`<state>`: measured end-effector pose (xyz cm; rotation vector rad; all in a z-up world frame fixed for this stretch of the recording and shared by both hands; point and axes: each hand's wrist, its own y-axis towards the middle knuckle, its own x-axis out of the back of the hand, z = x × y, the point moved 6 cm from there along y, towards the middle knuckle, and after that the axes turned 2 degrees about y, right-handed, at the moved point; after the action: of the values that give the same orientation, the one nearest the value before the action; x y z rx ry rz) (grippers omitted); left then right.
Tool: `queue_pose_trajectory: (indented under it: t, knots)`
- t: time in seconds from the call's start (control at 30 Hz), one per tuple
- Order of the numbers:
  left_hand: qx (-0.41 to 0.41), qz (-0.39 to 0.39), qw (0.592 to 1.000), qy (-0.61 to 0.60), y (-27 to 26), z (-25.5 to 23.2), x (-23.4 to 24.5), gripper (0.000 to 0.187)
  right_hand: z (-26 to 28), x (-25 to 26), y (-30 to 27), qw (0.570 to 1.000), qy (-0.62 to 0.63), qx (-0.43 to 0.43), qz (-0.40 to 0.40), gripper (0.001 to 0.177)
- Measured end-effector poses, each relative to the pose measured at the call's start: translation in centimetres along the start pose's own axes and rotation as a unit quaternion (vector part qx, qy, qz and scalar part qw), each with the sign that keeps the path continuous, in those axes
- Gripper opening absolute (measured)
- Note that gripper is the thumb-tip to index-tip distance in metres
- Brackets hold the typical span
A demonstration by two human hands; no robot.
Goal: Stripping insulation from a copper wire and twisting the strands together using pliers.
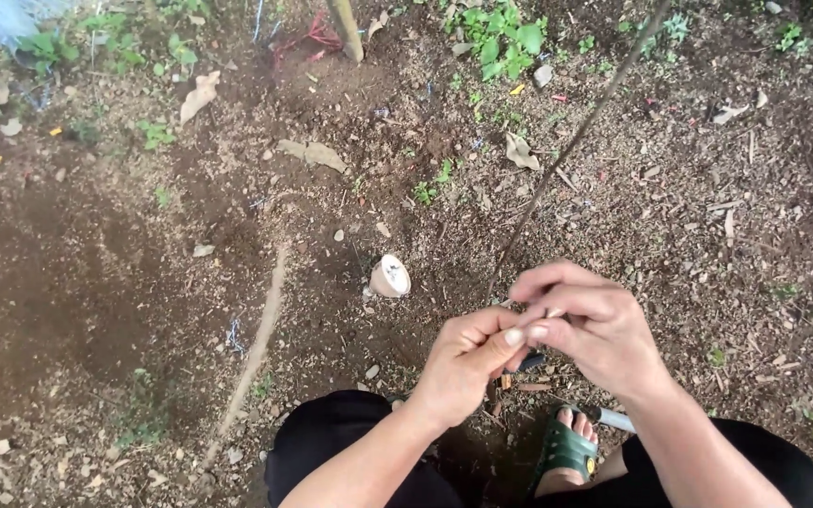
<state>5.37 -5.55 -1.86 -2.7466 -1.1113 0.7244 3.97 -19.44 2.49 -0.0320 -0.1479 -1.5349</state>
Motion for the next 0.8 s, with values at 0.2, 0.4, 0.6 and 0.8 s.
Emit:
queue_pose_trajectory:
  t: [0.2, 0.4, 0.6, 0.8]
  knots:
    - [-0.035, -0.140, 0.984, 0.106, 0.5, -0.4, -0.2, 0.015, 1.6, -1.4, -1.6, 0.903, -0.318, 0.187, -0.220, 0.017]
    - [-0.064, -0.158, 0.983, 0.072, 1.7, -0.5, -0.8, 0.014, -0.6, 0.8, -0.8, 0.937, -0.191, -0.045, -0.289, 0.025]
    - [-0.027, -0.169, 0.983, 0.068, -0.1, -0.7, 1.8, 0.022, -16.5, 5.4, -3.2, 0.948, -0.221, -0.112, -0.202, 0.023]
    - [-0.121, -0.203, 0.971, 0.038, -0.3, -3.9, 3.9, 0.012, -35.6, -2.3, -13.0, 0.726, -0.664, -0.085, 0.157, 0.016]
